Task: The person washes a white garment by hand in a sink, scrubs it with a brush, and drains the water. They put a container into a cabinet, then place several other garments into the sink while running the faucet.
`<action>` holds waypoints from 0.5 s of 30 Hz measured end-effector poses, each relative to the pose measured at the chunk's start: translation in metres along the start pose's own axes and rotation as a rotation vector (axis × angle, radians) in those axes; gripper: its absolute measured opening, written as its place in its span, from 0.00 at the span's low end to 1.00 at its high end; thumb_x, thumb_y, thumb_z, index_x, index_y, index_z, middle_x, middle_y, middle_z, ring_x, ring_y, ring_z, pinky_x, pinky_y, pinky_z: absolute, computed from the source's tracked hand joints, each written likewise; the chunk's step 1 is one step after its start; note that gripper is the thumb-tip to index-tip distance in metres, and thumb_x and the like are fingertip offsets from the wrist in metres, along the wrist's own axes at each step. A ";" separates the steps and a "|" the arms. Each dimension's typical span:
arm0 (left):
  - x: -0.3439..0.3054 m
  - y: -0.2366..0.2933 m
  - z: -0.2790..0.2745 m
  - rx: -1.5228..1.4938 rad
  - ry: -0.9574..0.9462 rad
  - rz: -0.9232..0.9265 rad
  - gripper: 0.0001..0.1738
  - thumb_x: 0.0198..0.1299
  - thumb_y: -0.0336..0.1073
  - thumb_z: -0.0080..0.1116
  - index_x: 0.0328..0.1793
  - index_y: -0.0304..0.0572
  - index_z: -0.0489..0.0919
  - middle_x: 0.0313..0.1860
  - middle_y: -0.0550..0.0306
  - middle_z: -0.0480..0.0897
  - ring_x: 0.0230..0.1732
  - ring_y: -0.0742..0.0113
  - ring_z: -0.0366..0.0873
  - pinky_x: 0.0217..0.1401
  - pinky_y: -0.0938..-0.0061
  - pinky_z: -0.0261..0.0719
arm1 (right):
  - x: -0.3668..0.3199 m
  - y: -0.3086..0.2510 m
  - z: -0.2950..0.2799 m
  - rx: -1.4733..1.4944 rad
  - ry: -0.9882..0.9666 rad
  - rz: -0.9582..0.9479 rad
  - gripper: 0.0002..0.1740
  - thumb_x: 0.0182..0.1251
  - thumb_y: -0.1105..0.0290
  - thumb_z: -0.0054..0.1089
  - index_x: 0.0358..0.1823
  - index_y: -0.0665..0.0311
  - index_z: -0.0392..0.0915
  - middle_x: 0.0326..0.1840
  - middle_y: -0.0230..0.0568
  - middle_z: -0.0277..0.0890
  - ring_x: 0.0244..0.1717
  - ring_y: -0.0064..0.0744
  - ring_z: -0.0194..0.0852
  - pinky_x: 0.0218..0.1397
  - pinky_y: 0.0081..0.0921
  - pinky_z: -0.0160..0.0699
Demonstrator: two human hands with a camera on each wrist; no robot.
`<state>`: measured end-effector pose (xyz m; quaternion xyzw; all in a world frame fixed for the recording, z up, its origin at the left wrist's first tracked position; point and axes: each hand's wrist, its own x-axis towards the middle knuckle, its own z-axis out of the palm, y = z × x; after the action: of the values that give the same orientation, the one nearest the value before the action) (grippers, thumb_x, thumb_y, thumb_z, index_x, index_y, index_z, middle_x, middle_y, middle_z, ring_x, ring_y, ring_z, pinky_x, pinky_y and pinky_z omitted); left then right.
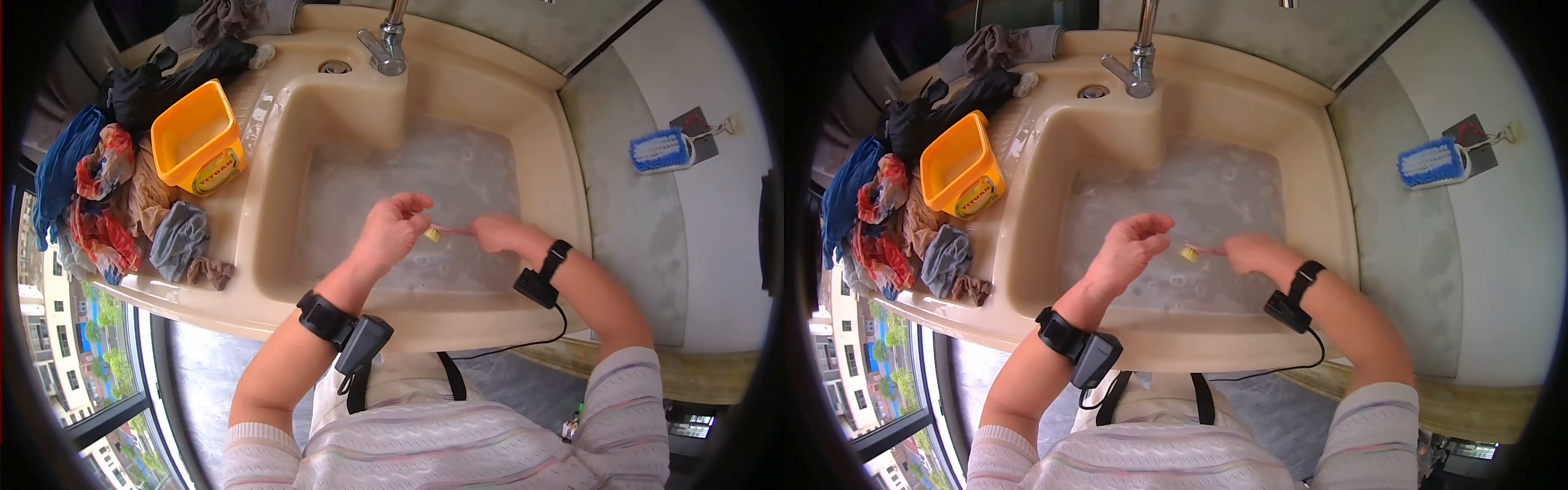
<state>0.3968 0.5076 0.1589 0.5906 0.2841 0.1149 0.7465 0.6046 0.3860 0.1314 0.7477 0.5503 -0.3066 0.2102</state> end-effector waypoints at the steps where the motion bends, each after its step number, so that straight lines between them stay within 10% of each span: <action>1: -0.001 -0.002 0.003 0.038 -0.048 -0.023 0.19 0.53 0.33 0.56 0.51 0.35 0.75 0.40 0.62 0.77 0.39 0.77 0.71 0.40 0.78 0.68 | 0.005 -0.008 -0.005 -0.073 -0.089 0.070 0.14 0.53 0.75 0.49 0.40 0.63 0.78 0.41 0.48 0.78 0.45 0.47 0.76 0.42 0.42 0.74; 15: 0.069 -0.052 0.063 -0.355 -0.002 -0.550 0.21 0.60 0.46 0.48 0.49 0.36 0.71 0.43 0.49 0.73 0.43 0.58 0.73 0.40 0.52 0.72 | 0.027 -0.044 -0.022 -0.118 -0.076 0.164 0.15 0.53 0.70 0.53 0.44 0.52 0.79 0.46 0.39 0.78 0.49 0.40 0.75 0.48 0.34 0.75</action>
<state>0.4794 0.4770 0.0989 0.3524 0.4078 -0.0436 0.8412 0.5729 0.4327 0.1292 0.7642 0.4962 -0.2835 0.2991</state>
